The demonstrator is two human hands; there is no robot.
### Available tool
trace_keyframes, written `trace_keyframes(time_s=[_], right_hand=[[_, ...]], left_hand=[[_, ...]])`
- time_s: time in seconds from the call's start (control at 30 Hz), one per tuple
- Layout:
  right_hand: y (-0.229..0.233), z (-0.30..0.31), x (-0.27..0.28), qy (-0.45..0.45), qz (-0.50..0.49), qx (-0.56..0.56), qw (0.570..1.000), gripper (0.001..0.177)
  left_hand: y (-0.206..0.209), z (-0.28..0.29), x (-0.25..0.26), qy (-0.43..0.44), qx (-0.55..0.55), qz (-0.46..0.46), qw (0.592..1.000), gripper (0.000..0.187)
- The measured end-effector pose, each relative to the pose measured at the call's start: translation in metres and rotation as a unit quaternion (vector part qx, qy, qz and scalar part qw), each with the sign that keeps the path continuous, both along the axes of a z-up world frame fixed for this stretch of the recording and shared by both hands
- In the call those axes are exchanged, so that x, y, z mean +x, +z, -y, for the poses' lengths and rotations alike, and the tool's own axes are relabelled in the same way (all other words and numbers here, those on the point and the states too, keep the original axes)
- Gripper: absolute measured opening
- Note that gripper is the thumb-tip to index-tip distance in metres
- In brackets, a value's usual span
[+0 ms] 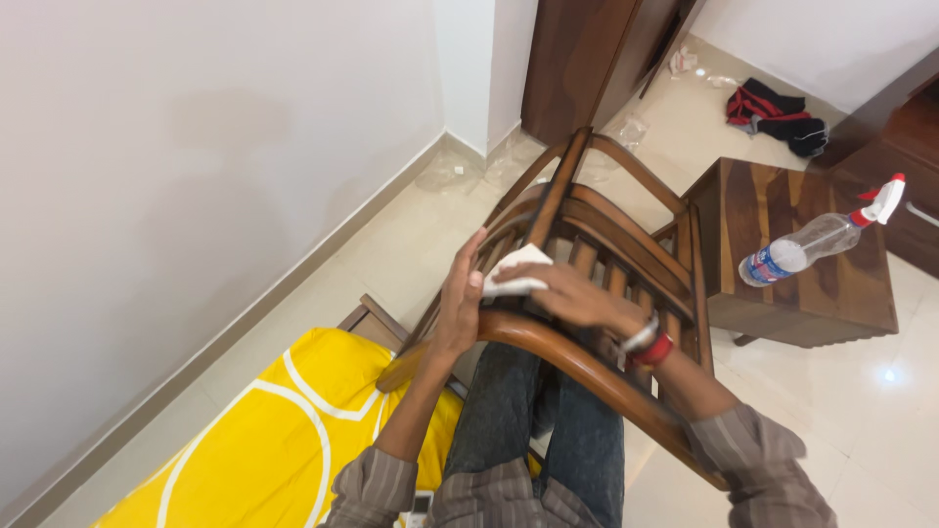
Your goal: The person wipes a wooden chair with a white cloth while seated. They spray the chair with a cleaning solution from a spray bottle and continue wiping the slats and frame. The chair remains on the floor throughout the task.
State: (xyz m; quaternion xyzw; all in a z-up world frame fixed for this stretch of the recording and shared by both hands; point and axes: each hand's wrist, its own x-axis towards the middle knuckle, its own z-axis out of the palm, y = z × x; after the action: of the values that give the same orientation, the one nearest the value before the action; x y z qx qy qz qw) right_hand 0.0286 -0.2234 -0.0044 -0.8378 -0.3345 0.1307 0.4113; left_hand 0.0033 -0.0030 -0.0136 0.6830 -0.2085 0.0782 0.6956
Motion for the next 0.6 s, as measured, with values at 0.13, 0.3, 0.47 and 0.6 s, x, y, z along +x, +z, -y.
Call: trace_keyframes(time_s=[0.13, 0.3, 0.47, 0.6], right_hand=[[0.024, -0.009, -0.049, 0.049, 0.113, 0.015, 0.992, 0.047], [0.043, 0.005, -0.072, 0.075, 0.074, 0.066, 0.992, 0.043], [0.020, 0.000, -0.037, 0.054, 0.135, 0.006, 0.989, 0.052], [-0.014, 0.002, 0.026, 0.020, 0.164, -0.061, 0.984, 0.045]], left_hand=[[-0.001, -0.001, 0.002, 0.015, 0.019, -0.011, 1.000, 0.088], [0.002, 0.001, 0.000, -0.008, 0.046, 0.001, 0.999, 0.089], [-0.001, -0.002, 0.000, -0.014, 0.079, 0.014, 0.997, 0.086], [0.003, 0.000, 0.004, -0.056, 0.137, 0.031, 0.989, 0.072]])
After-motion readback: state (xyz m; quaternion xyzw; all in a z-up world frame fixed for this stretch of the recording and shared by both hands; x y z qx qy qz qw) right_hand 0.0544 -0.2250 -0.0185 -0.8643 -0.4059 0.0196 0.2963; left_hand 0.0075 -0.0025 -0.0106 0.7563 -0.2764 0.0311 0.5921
